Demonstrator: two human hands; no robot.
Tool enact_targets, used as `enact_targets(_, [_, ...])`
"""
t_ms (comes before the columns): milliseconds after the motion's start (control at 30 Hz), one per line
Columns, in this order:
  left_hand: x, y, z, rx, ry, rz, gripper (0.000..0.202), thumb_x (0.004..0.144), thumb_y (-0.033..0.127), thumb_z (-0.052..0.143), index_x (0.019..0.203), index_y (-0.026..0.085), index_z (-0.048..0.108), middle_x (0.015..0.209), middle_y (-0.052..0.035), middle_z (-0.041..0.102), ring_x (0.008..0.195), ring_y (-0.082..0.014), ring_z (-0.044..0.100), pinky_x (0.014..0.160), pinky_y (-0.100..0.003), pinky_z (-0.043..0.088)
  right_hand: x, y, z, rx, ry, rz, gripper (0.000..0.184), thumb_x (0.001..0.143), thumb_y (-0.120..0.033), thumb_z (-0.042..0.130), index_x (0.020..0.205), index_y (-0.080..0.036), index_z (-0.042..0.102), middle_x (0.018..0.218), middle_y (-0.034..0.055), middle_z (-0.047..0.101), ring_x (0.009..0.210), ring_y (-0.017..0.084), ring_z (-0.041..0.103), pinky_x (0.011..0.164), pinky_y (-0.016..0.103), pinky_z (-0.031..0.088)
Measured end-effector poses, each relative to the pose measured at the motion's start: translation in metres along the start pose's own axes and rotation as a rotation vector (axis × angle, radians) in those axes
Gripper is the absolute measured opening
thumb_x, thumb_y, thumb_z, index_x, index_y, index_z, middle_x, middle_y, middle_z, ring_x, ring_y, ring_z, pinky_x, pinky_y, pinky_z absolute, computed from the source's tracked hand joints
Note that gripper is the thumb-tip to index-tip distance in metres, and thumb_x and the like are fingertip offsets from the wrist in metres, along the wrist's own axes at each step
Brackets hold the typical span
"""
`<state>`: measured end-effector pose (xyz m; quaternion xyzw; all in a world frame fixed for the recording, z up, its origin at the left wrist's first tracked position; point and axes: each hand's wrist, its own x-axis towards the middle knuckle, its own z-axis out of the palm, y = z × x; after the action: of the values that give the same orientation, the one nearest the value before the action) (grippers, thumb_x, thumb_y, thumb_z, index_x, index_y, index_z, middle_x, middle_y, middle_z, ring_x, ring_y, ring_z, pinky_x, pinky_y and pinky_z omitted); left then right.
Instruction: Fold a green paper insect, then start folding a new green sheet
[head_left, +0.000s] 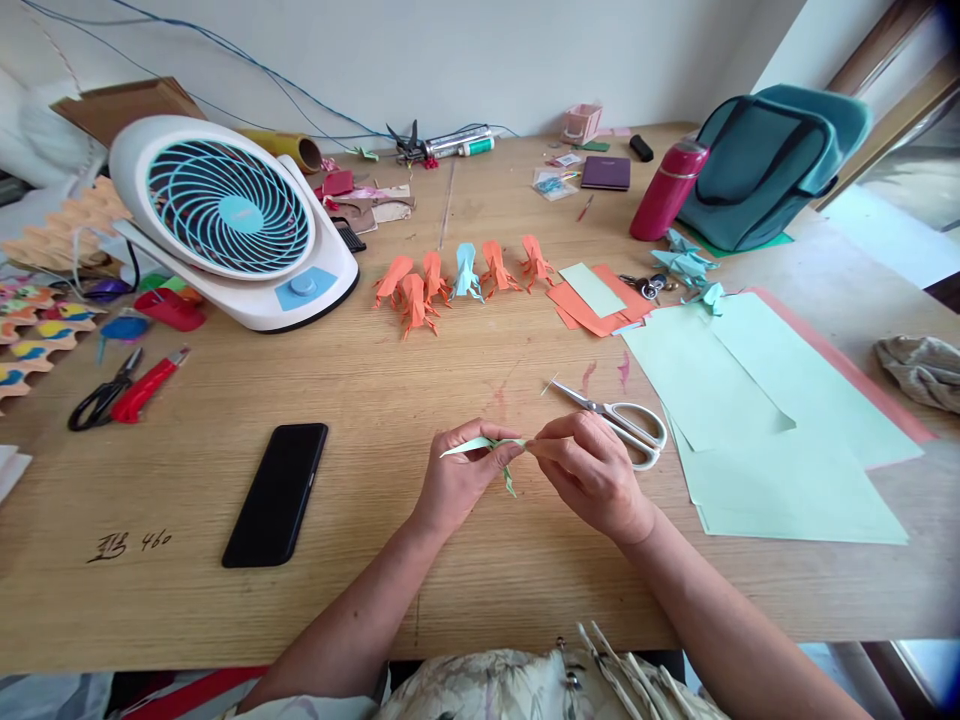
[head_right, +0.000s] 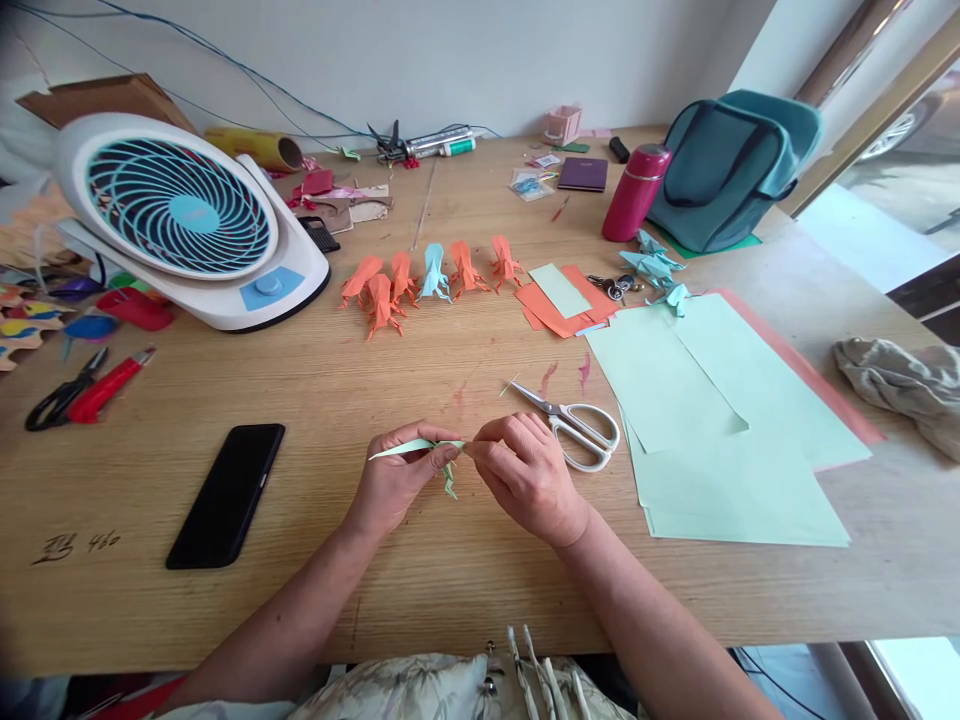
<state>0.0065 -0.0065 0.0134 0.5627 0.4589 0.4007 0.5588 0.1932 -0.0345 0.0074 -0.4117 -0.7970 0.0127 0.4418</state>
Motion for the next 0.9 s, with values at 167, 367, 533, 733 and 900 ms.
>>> enact_targets(167, [0.0003,0.0008,0.0005,0.001,-0.001,0.011,0.026,0.073,0.040,0.083,0.081,0.016,0.079,0.062,-0.0002,0.064,0.055,-0.0096,0.048,0.051,-0.022,0.038,-0.0008,0.0005,0.0000,-0.022,0.005,-0.023,0.020,0.091,-0.006,0.060,0.101,-0.024,0.064,0.087,0.0043,0.066,0.072,0.016,0.058,0.066,0.033,0.043])
enact_targets(367, [0.0002,0.0004,0.0010,-0.006,-0.004,-0.013,0.027,0.072,0.040,0.084,0.081,0.016,0.079,0.062,0.0000,0.064,0.055,-0.0092,0.048,0.052,-0.022,0.038,-0.0012,0.0023,-0.0009,-0.100,-0.010,-0.093,0.023,0.089,-0.001,0.060,0.101,-0.021,0.063,0.089,0.0072,0.065,0.073,0.017,0.056,0.065,0.033,0.041])
enact_targets(533, [0.0008,-0.0010,0.0000,-0.015,-0.005,0.045,0.022,0.072,0.036,0.084,0.080,0.016,0.079,0.066,-0.0011,0.066,0.059,-0.0098,0.051,0.055,-0.023,0.039,0.0001,0.0028,-0.0016,-0.152,-0.025,-0.125,0.020,0.091,-0.004,0.058,0.102,-0.020,0.062,0.088,0.0066,0.065,0.074,0.017,0.056,0.066,0.033,0.041])
enact_targets(733, [0.0018,-0.0033,-0.0008,-0.041,-0.035,0.135,0.015,0.075,0.032,0.083,0.080,0.018,0.079,0.075,-0.0035,0.070,0.066,-0.0127,0.059,0.059,-0.024,0.044,-0.0013,0.0027,0.0002,-0.121,-0.023,-0.067,0.018,0.092,-0.005,0.058,0.099,-0.022,0.061,0.086,0.0044,0.064,0.071,0.015,0.055,0.065,0.032,0.040])
enact_targets(900, [0.0022,-0.0039,-0.0017,-0.020,-0.045,0.140,0.014,0.077,0.032,0.082,0.083,0.019,0.080,0.078,-0.0042,0.071,0.068,-0.0135,0.060,0.060,-0.024,0.045,-0.0020,0.0024,0.0015,-0.059,-0.020,-0.019,0.014,0.092,-0.008,0.060,0.095,-0.022,0.061,0.084,0.0036,0.063,0.069,0.015,0.055,0.064,0.032,0.040])
